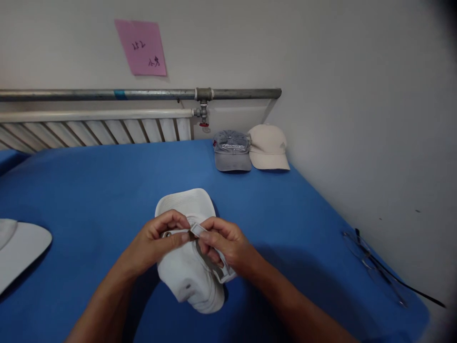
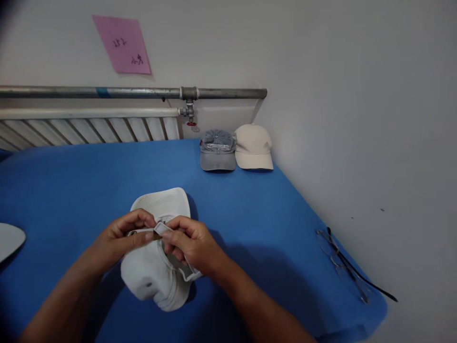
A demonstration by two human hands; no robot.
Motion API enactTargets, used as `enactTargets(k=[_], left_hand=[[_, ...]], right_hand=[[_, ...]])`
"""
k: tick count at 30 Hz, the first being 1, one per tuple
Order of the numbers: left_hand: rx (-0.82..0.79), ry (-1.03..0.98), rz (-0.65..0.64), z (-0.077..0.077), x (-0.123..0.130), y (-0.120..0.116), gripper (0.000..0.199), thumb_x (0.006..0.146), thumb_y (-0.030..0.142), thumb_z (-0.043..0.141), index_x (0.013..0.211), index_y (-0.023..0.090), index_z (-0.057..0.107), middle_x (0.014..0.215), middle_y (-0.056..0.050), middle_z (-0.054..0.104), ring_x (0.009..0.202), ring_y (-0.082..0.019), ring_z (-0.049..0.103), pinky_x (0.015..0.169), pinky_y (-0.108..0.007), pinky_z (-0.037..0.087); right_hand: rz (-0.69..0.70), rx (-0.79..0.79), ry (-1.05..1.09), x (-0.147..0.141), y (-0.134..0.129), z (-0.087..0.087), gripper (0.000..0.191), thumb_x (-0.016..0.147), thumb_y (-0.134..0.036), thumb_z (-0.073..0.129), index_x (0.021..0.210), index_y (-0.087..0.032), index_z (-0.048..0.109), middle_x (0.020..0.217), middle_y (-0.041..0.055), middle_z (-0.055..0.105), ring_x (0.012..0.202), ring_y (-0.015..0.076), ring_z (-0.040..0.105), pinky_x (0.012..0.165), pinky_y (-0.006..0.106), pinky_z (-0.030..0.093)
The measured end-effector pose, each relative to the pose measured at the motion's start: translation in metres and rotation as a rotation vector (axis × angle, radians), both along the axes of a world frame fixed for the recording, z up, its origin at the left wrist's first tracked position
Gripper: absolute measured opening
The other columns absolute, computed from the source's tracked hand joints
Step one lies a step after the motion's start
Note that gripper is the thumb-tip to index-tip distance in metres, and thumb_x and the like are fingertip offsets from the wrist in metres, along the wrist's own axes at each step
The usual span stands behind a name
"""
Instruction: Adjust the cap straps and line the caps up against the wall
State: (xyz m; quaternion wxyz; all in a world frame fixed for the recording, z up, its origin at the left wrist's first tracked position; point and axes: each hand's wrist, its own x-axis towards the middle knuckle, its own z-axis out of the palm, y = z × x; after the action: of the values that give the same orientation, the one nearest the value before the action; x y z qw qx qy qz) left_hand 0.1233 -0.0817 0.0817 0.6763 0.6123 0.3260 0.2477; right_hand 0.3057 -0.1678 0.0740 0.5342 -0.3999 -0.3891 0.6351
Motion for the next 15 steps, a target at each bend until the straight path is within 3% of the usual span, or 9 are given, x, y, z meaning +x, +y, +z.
enactTargets(k=[5, 11, 15], left_hand=[[-0.149, -0.081, 0.051, -0.0019, -0.0039, 0.0026, 0.025, 0.067, 0.031, 0.086, 0.082, 0.019, 0.071, 0.075, -0.001, 0.069, 0.062, -0.01, 0.059, 0.056, -0.018, 0.047], [-0.273, -0.189, 0.057, 0.0052, -0.0016, 0.0018, 0.023, 0.059, 0.027, 0.09, 0.073, 0.018, 0.073, 0.067, -0.001, 0.071, 0.055, -0.01, 0.061, 0.051, -0.016, 0.048], [-0.333, -0.203, 0.077, 0.0047, -0.0009, 0.0008, 0.025, 0.056, 0.028, 0.091, 0.072, 0.019, 0.074, 0.065, 0.0, 0.071, 0.053, -0.011, 0.063, 0.051, -0.018, 0.05]], right_hand=[[-0.038, -0.019, 0.021, 0.0024, 0.0021, -0.0022, 0.025, 0.082, -0.042, 0.065, 0.076, -0.018, 0.06, 0.063, -0.0048, 0.056, 0.039, 0.0037, 0.04, 0.033, 0.017, 0.03], [0.108, -0.073, 0.057, 0.0053, 0.0006, -0.0044, 0.026, 0.081, -0.042, 0.067, 0.076, -0.019, 0.057, 0.061, -0.0052, 0.057, 0.039, 0.0041, 0.04, 0.035, 0.017, 0.031], [0.093, -0.082, 0.132, 0.004, 0.0012, -0.0034, 0.024, 0.08, -0.04, 0.067, 0.075, -0.019, 0.056, 0.059, -0.006, 0.055, 0.038, 0.0037, 0.036, 0.034, 0.018, 0.028]])
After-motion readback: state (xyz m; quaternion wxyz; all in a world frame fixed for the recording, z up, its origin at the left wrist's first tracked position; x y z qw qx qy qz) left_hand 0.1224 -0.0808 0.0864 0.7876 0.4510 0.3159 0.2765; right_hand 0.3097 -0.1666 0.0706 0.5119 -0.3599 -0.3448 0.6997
